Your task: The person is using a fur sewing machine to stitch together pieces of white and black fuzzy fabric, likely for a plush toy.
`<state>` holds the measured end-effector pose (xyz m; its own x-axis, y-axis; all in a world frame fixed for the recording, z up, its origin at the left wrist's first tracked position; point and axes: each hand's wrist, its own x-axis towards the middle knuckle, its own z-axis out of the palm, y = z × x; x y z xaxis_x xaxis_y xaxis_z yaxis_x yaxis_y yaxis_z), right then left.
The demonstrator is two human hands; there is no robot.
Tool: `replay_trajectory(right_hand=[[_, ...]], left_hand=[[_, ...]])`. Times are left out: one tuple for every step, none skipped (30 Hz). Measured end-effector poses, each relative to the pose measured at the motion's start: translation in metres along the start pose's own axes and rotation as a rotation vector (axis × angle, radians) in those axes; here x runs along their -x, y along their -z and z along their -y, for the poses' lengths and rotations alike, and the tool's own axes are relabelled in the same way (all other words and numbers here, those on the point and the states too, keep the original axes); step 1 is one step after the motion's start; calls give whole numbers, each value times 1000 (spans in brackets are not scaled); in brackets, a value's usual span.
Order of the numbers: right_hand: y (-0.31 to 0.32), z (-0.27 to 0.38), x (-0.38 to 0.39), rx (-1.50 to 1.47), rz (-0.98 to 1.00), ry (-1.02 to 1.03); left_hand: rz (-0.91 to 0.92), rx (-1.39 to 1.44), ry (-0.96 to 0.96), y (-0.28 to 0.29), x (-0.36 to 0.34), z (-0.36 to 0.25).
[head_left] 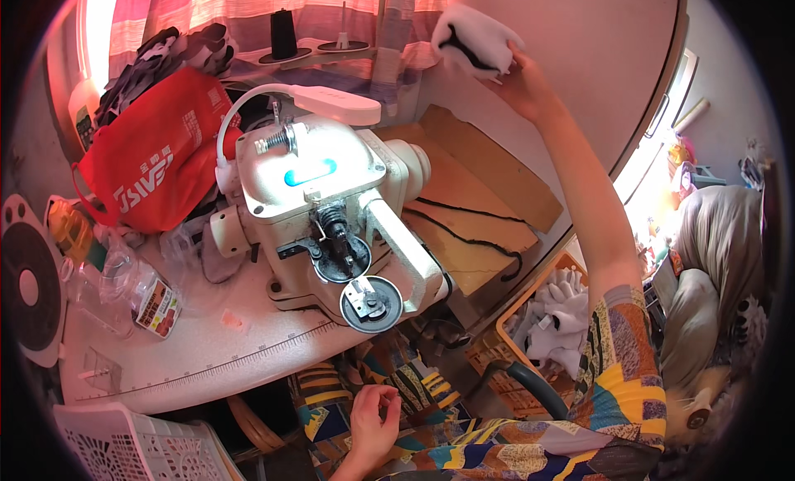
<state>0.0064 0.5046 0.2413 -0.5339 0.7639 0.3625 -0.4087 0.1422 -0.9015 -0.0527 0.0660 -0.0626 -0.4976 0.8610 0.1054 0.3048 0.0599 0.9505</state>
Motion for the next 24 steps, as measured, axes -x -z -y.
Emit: replay_trajectory(right_hand=[[-6, 1, 5, -34, -17, 12], [-2, -1, 4, -6, -41, 37], [3, 1, 4, 29, -69, 64], [9, 5, 6, 67, -99, 91], [17, 11, 16, 56, -110, 103], [13, 12, 32, 29, -106, 107], [9, 16, 53, 15, -111, 114], [-2, 20, 79, 51, -158, 94], [-10, 18, 105, 83, -202, 73], [0, 12, 124, 99, -238, 53], [12, 1, 140, 101, -263, 25], [18, -10, 165, 91, -284, 1], [21, -25, 191, 72, -296, -29], [21, -33, 219, 128, -238, -66], [20, -40, 248, 188, -181, -110], [22, -46, 281, 220, -174, -188], [26, -58, 310, 225, -155, -277], [18, -62, 334, 203, -106, -375], [7, -69, 357, 173, -58, -475], [-2, -87, 372, 134, 30, -525], [-6, -106, 379, 124, 162, -554], [-8, -125, 388, 119, 291, -572], [-10, -141, 392, 134, 461, -574], [-20, -150, 387, 132, 595, -518]], left_hand=[[-1, -3, 3, 0, 0, 0], [-1, -6, 5, 1, 1, 0], [4, 0, -1, 1, 1, 0], [12, 7, -9, 0, 1, 1], [22, 14, -18, -1, 0, 1], [17, 10, -17, 0, 0, 2], [23, 15, -21, -1, -1, 2], [26, 20, -24, -1, -1, 3], [23, 26, -23, -1, -2, 3], [29, 37, -25, -2, -3, 2], [21, 38, -19, -1, -3, 2], [26, 50, -27, 0, -4, 1], [19, 55, -28, 2, -4, 1], [20, 68, -29, 4, -4, 0], [40, 104, -24, 4, -5, 0], [78, 150, -12, 1, -6, 2], [99, 175, 13, -2, -6, 6], [179, 341, 62, -8, -7, 13], [251, 508, 118, -15, -6, 21], [293, 696, 185, -15, -5, 28], [325, 893, 238, -12, -4, 31], [278, 932, 338, -10, 0, 32], [233, 972, 440, -11, 4, 32], [126, 1104, 414, -9, 4, 26]])
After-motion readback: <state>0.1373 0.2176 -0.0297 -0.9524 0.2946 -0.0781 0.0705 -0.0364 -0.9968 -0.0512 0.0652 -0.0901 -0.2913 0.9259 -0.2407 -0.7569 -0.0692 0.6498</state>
